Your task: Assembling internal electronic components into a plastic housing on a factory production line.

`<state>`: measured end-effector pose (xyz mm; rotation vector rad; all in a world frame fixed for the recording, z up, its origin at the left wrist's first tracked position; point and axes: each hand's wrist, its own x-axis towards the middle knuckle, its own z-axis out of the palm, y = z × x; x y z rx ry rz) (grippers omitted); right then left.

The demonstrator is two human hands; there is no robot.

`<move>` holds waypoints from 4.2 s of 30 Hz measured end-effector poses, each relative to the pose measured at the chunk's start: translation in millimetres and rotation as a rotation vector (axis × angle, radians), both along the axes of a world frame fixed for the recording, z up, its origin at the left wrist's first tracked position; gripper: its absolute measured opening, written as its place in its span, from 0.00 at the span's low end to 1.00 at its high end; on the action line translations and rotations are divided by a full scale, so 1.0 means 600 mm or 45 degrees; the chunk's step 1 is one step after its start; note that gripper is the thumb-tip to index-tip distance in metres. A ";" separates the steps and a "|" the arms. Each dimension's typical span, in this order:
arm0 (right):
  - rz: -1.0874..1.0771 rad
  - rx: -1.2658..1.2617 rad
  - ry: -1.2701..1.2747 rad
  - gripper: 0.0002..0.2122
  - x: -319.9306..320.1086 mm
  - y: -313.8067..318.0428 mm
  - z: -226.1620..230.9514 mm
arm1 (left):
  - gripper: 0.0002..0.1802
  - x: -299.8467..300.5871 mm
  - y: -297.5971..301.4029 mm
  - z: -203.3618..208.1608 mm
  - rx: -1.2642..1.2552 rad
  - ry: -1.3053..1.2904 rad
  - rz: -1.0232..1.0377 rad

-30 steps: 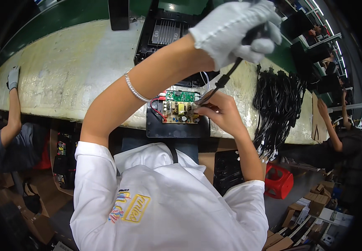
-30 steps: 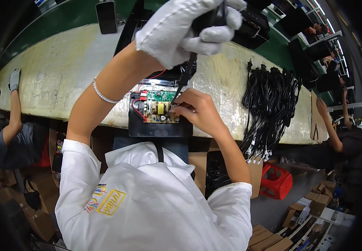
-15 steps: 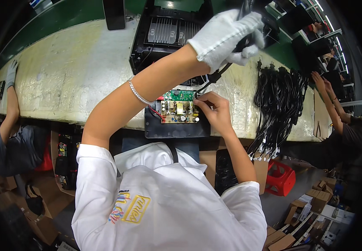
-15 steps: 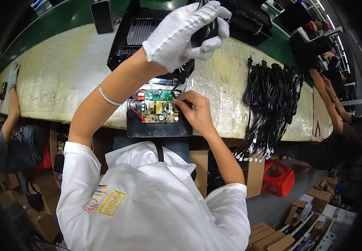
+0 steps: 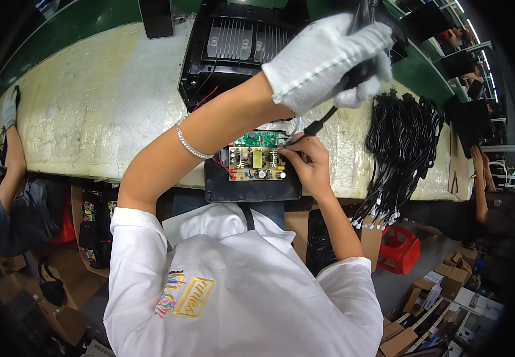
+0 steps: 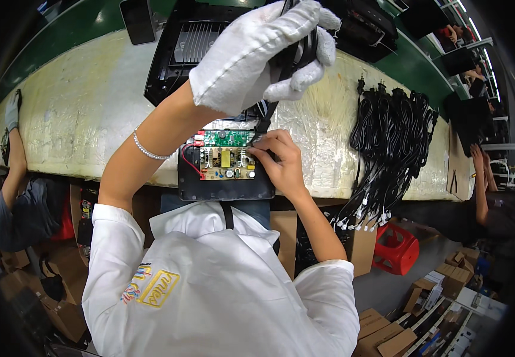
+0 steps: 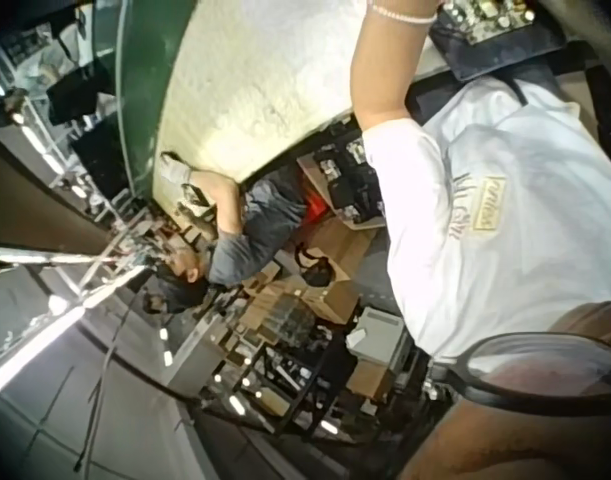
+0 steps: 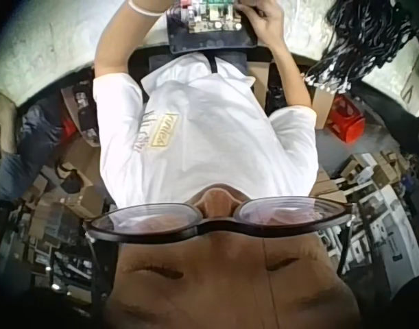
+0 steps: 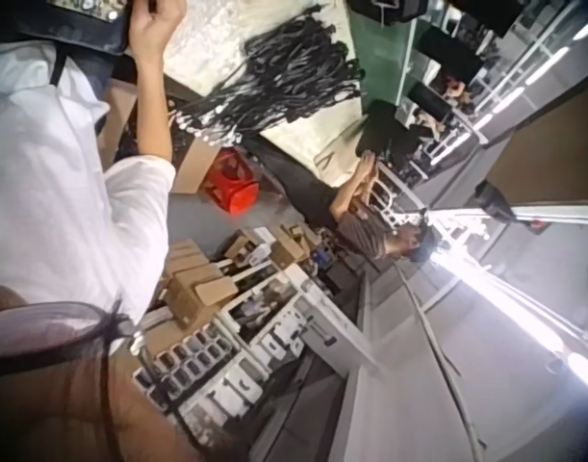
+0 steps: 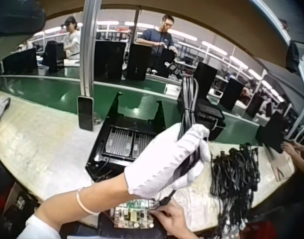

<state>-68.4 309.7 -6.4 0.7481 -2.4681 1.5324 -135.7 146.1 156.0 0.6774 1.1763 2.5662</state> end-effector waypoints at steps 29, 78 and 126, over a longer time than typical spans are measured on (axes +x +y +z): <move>-0.355 0.732 -0.130 0.07 -0.091 0.128 0.030 | 0.11 0.088 -0.074 -0.143 -1.555 0.249 0.437; -0.161 0.290 0.317 0.06 -0.030 0.038 0.052 | 0.07 0.050 -0.052 -0.242 -1.552 0.955 0.651; -0.269 -0.049 0.155 0.07 -0.026 0.018 0.014 | 0.24 0.081 -0.060 -0.213 -1.606 1.372 0.643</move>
